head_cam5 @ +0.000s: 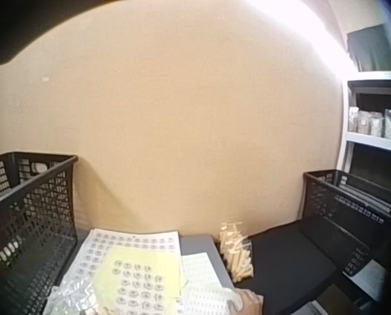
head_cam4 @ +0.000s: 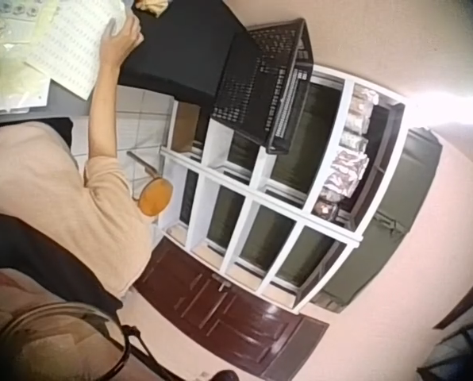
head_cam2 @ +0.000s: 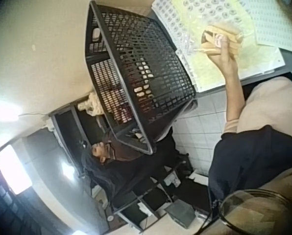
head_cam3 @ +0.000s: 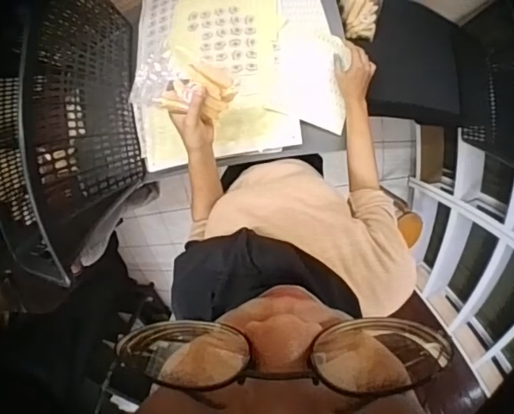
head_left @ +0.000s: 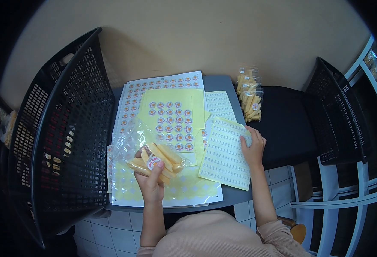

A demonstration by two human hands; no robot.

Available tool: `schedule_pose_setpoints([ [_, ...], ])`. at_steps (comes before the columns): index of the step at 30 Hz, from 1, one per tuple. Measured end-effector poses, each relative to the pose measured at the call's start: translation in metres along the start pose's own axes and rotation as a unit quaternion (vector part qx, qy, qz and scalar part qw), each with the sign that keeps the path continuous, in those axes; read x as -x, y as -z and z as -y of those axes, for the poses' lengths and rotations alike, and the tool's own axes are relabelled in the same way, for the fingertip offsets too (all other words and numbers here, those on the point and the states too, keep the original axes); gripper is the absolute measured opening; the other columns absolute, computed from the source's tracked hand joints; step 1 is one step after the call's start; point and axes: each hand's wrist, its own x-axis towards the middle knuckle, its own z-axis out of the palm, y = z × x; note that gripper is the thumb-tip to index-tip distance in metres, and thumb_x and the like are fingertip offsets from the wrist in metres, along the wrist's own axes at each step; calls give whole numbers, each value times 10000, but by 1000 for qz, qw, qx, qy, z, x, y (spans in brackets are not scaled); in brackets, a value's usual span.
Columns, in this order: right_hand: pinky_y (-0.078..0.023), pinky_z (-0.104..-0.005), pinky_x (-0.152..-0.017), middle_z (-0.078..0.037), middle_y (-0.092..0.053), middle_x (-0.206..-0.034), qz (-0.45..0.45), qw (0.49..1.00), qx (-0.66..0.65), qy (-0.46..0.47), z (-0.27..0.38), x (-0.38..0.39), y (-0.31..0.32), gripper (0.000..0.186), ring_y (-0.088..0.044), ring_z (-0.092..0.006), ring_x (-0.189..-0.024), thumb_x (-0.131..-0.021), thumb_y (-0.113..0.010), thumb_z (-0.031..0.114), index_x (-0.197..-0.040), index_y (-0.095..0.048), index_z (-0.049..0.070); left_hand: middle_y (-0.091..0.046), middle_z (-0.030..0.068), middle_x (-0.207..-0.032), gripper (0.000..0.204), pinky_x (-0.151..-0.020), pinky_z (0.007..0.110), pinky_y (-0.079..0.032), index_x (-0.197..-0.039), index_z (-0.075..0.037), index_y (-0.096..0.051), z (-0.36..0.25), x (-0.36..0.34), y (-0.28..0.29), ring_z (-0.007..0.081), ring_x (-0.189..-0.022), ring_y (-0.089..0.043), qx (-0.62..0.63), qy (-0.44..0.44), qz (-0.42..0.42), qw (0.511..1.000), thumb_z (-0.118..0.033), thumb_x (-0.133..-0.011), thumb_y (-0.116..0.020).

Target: Sealing small plastic snack bags by pressing the zip-lock and then applying circular stickers as labels.

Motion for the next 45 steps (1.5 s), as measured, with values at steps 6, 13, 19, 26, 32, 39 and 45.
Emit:
schedule_pose_setpoints([
  [6, -316, -344, -786, -46, -583, -931, 1, 999, 37, -17, -1, -2, -5, 178, -545, -195, -846, -750, -597, 147, -919, -601, 92, -450, 91, -1072, 527, -851, 291, -424, -1180, -7, -336, -2, 0, 7, 164, -995, -482, 0, 1, -9, 1000, 46, -715, -577],
  [13, -328, -354, -773, -36, -566, -829, -48, 996, 61, 34, 8, -4, -2, 72, -542, -198, -807, -712, -622, 107, -778, -628, 79, -457, 106, -1082, 545, -857, 299, -427, -1186, 0, -330, -2, 2, 10, 178, -995, -490, 4, 6, -13, 1000, 31, -712, -597],
  [19, -403, -303, -644, -53, -532, -740, -4, 998, -54, -26, 7, -4, -4, 55, -549, -202, -700, -691, -615, 29, -743, -612, 45, -476, 188, -1140, 641, -853, 310, -437, -1189, 7, -299, 2, 5, 2, 222, -1013, -509, -104, 3, 82, 991, 66, -651, -643],
  [26, -432, -229, -627, -68, -569, -852, 4, 946, -315, -79, 61, -15, 16, 43, -552, -127, -759, -731, -606, 22, -770, -603, 3, -487, 177, -1126, 611, -829, 300, -449, -1168, -21, -330, 3, 12, -9, 224, -1004, -521, -170, -32, 132, 976, 51, -651, -650],
  [32, -367, -207, -681, -53, -541, -889, 171, 809, -560, -48, 171, 1, 48, 55, -494, -104, -809, -738, -600, 35, -789, -602, 17, -461, 152, -1159, 659, -841, 294, -436, -1231, -39, -297, 13, 17, -20, 208, -1035, -492, -187, -71, 118, 973, 52, -671, -632],
  [39, -394, -253, -705, -57, -535, -875, 148, 818, -555, -44, 207, 11, 31, 76, -507, -142, -805, -723, -620, 44, -792, -615, 13, -390, 176, -1215, 407, -930, 332, -329, -1219, 46, -308, 12, 24, -23, 223, -1127, -396, -175, -126, 114, 970, -124, -872, -436],
  [45, -393, -239, -754, -82, -510, -913, 149, 830, -536, -26, 212, 15, 26, 69, -493, -138, -859, -731, -602, 5, -799, -602, -10, -297, 204, -1288, 414, -939, 332, -316, -1254, 55, -229, 16, 26, -21, 240, -1163, -360, -187, -153, 119, 963, -91, -890, -359],
])
